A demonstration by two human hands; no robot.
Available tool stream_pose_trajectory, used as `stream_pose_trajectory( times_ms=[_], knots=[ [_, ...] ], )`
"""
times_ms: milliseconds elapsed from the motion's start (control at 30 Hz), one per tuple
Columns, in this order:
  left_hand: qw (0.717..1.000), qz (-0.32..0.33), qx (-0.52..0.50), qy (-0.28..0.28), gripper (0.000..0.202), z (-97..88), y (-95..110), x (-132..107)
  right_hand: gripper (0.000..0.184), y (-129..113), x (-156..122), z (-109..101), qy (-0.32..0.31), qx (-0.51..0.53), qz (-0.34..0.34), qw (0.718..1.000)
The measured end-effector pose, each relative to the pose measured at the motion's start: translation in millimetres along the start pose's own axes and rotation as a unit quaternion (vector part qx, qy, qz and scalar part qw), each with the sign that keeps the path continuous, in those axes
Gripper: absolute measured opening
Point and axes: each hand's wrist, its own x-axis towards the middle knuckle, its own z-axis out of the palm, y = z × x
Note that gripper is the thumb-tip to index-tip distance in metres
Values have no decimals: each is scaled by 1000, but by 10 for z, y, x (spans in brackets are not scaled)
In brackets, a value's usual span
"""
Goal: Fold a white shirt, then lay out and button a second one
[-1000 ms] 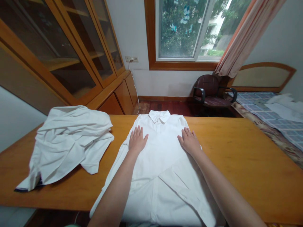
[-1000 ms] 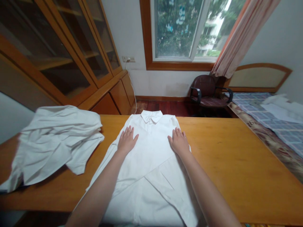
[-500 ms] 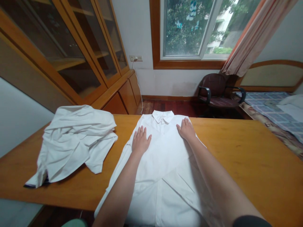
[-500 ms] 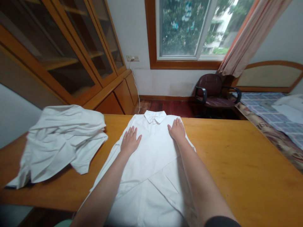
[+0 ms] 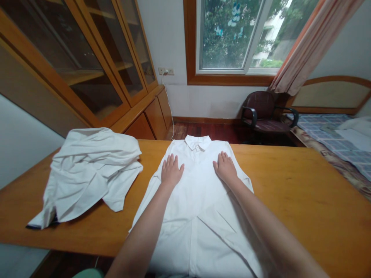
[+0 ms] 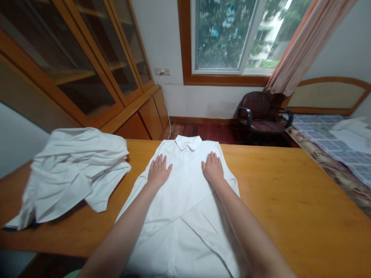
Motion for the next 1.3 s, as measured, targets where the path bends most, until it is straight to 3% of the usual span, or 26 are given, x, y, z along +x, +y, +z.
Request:
stream_pose_trajectory(
  times_ms=[200,367,500,967,1133,1233,1300],
  knots=[
    [998,59,-9,-12,58,-9,78,378,61,-102,-265,-38,7,6,-18,1000],
    [999,26,-23,-24,65,23,-8,767,62,-92,-245,-57,-3,8,-20,1000],
    [999,-1,-32,-31,67,37,-88,903,63,-52,-247,-54,-7,10,-13,1000],
    [1000,-5,-23,6,64,32,-105,831,70,569,-261,-91,-25,-17,69,997],
    [990,113,-27,80,49,-53,-6,657,58,466,-227,-176,18,-35,50,998],
    [980,181,-54,66,45,-51,173,534,50,237,-129,-219,38,-23,-10,999],
    [979,191,-64,42,46,-24,305,476,48,27,-34,-194,19,3,-64,998]
  ],
)
